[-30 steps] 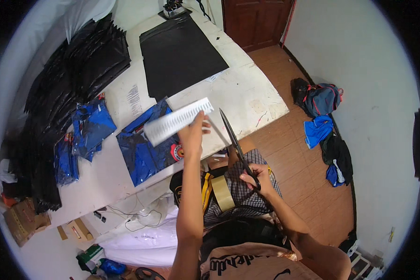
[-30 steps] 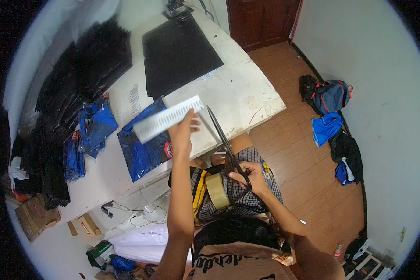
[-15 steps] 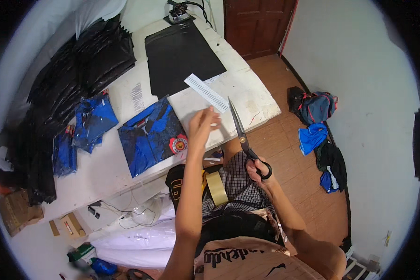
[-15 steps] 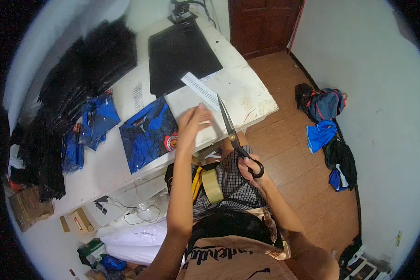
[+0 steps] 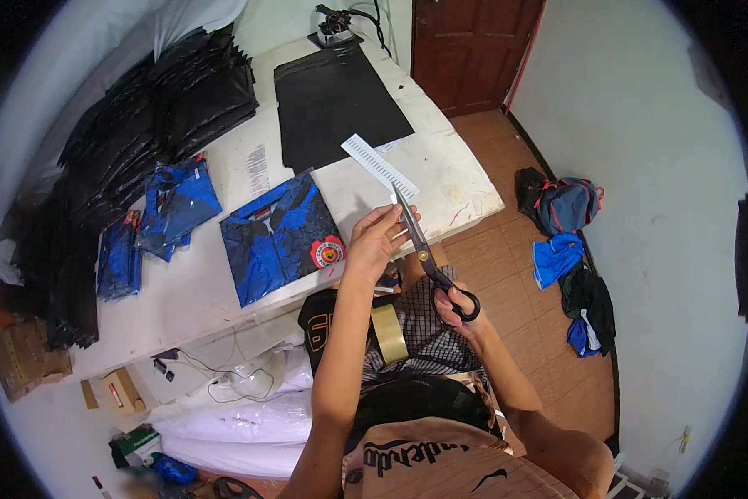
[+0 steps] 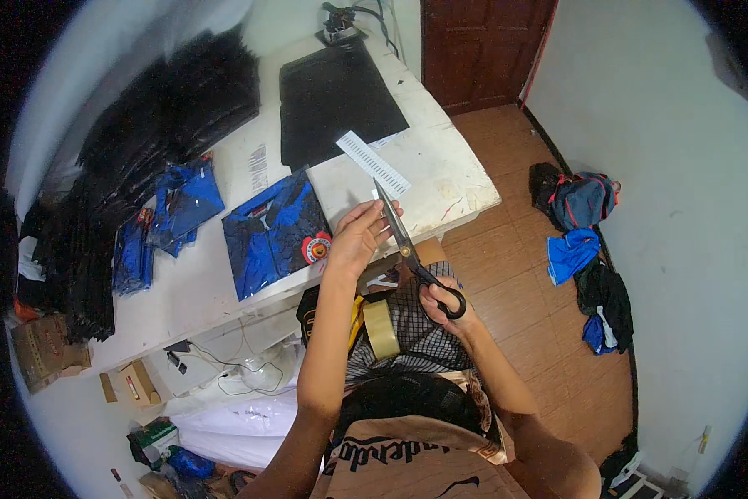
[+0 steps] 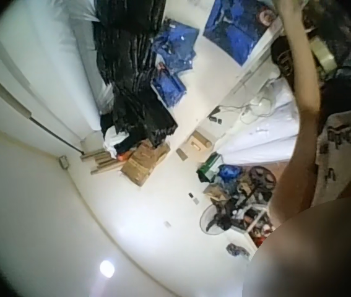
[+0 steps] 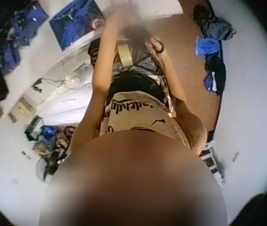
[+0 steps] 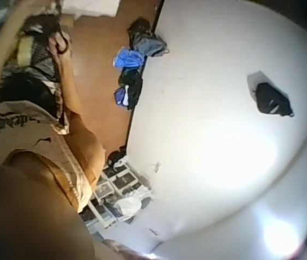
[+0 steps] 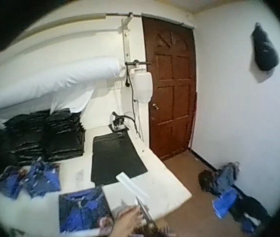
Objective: Folding blue shirts, placing them into plastic shipping bags, and sealing them with tape and labels.
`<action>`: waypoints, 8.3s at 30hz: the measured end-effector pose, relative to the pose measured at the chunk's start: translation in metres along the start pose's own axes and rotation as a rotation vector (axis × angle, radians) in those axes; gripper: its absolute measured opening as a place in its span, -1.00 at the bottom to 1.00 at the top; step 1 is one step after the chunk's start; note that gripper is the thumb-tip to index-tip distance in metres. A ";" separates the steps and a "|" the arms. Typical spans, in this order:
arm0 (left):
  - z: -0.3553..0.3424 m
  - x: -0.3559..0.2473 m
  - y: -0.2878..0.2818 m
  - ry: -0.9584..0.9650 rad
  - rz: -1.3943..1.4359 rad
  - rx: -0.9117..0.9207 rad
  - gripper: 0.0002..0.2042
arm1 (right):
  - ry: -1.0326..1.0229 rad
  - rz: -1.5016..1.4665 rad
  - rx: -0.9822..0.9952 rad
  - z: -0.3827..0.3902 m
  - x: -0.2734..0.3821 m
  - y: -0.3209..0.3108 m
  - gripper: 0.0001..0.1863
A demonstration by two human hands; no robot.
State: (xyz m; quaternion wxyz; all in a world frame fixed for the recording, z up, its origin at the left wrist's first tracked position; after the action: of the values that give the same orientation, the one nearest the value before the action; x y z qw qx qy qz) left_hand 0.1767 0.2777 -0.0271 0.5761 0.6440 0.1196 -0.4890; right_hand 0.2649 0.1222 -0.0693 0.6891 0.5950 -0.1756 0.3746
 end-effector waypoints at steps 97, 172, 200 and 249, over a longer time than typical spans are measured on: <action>0.185 0.021 -0.062 0.513 -1.365 0.195 -0.58 | -0.464 1.542 -0.005 0.032 -0.036 0.071 -0.75; 0.179 0.029 -0.074 0.353 -1.386 0.193 0.07 | -0.366 1.602 0.048 -0.014 -0.042 0.098 -0.72; 0.178 0.031 -0.078 0.349 -1.369 0.179 0.03 | -0.297 1.532 -0.031 -0.025 -0.039 0.081 -0.80; 0.162 0.038 -0.072 0.368 -1.516 0.326 -0.14 | -0.361 1.739 0.242 -0.022 -0.025 0.106 -0.79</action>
State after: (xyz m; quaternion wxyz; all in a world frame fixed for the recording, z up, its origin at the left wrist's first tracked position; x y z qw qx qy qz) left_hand 0.0643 0.1445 -0.0782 -0.0441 0.5337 0.5453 -0.6449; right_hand 0.1673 0.1368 -0.0185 0.0563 0.3702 -0.6294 0.6810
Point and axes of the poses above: each hand's wrist, its own z-axis away from the middle knuckle, its own y-axis out of the palm, x = y × z, the point moved 8 cm from there along -z, towards the middle knuckle, and after that the axes turned 8 degrees about y, right-handed, at the moved point
